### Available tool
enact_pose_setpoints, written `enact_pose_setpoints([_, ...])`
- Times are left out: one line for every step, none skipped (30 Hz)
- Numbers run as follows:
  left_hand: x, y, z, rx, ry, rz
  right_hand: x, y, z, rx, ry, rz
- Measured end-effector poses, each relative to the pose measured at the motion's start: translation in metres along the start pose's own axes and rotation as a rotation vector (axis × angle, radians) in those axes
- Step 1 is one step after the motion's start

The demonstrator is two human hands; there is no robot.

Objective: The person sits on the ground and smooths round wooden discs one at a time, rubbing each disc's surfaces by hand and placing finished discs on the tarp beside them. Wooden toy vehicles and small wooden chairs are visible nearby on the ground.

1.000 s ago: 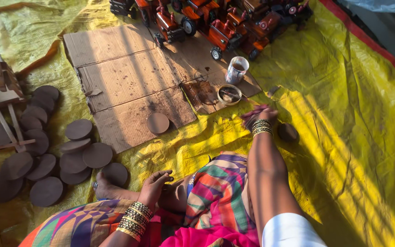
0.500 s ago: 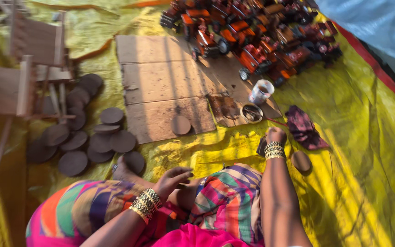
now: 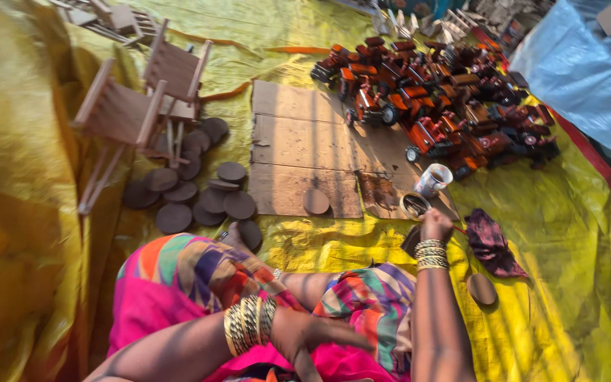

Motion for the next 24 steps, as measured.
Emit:
enact_pose_setpoints([0.004,0.001,-0.002,0.005,-0.01,-0.017,0.0,-0.011,0.003,0.011,-0.012,0.016])
enact_pose_setpoints([0.005,0.003,-0.01,0.01,-0.034,-0.04,-0.001,-0.02,0.006,0.02,-0.026,0.012])
enact_pose_setpoints([0.009,0.005,-0.013,0.01,-0.046,-0.042,-0.002,-0.029,0.007,0.013,-0.033,0.016])
enact_pose_setpoints([0.012,0.008,-0.018,0.014,-0.06,-0.054,-0.002,-0.036,0.009,-0.014,-0.045,0.021])
enact_pose_setpoints([0.013,0.012,-0.023,0.012,-0.069,-0.063,-0.003,-0.043,0.011,-0.065,-0.051,0.032])
enact_pose_setpoints([0.014,0.015,-0.025,0.009,-0.077,-0.069,-0.004,-0.047,0.012,-0.15,-0.06,0.034])
enact_pose_setpoints([0.014,0.018,-0.03,0.006,-0.081,-0.076,-0.004,-0.05,0.014,-0.174,-0.05,0.05])
enact_pose_setpoints([0.015,0.022,-0.034,0.011,-0.088,-0.087,-0.005,-0.053,0.017,-0.2,-0.041,0.061])
enact_pose_setpoints([0.014,0.025,-0.039,0.018,-0.104,-0.106,-0.005,-0.053,0.021,-0.227,-0.03,0.068])
enact_pose_setpoints([0.014,0.028,-0.044,0.034,-0.139,-0.132,-0.005,-0.054,0.024,-0.209,-0.041,0.078])
enact_pose_setpoints([0.013,0.03,-0.049,0.067,-0.181,-0.172,-0.006,-0.055,0.028,-0.194,-0.051,0.093])
enact_pose_setpoints([0.014,0.031,-0.052,0.094,-0.203,-0.186,-0.007,-0.056,0.033,-0.171,-0.065,0.107])
enact_pose_setpoints([0.016,0.031,-0.054,0.114,-0.198,-0.188,-0.007,-0.056,0.037,-0.209,-0.095,0.118])
enact_pose_setpoints([0.019,0.03,-0.055,0.105,-0.135,-0.172,-0.007,-0.057,0.041,-0.246,-0.125,0.123])
enact_pose_setpoints([0.025,0.027,-0.055,0.059,-0.114,-0.126,-0.006,-0.059,0.045,-0.288,-0.151,0.128])
enact_pose_setpoints([0.032,0.024,-0.052,0.001,-0.095,-0.077,-0.006,-0.058,0.05,-0.242,-0.128,0.136])
enact_pose_setpoints([0.041,0.022,-0.049,-0.059,-0.074,-0.029,-0.007,-0.056,0.056,-0.197,-0.106,0.146])
enact_pose_setpoints([0.051,0.019,-0.045,-0.045,-0.127,0.02,-0.007,-0.055,0.062,-0.149,-0.085,0.155])
enact_pose_setpoints([0.064,0.018,-0.038,-0.028,-0.179,0.07,-0.006,-0.054,0.068,-0.136,-0.086,0.152])
enact_pose_setpoints([0.079,0.018,-0.034,-0.011,-0.23,0.12,-0.005,-0.054,0.077,-0.123,-0.087,0.149])
enact_pose_setpoints([0.095,0.02,-0.028,-0.129,-0.261,0.168,-0.004,-0.054,0.085,-0.114,-0.085,0.148])
enact_pose_setpoints([0.113,0.022,-0.02,-0.254,-0.295,0.217,-0.004,-0.055,0.091,-0.11,-0.097,0.124])
enact_pose_setpoints([0.133,0.034,-0.014,-0.306,-0.316,0.108,-0.004,-0.056,0.1,-0.106,-0.11,0.1])
enact_pose_setpoints([0.151,0.045,-0.011,-0.349,-0.339,-0.001,-0.003,-0.058,0.108,-0.095,-0.126,0.071])
Point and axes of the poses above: each hand's wrist, its own x-axis away from the middle knuckle, its own z-axis out of the back of the hand, y = z × x, the point moved 3 cm from there along -x, towards the middle knuckle, and after that the axes turned 10 degrees about x, right-handed, at the moved point
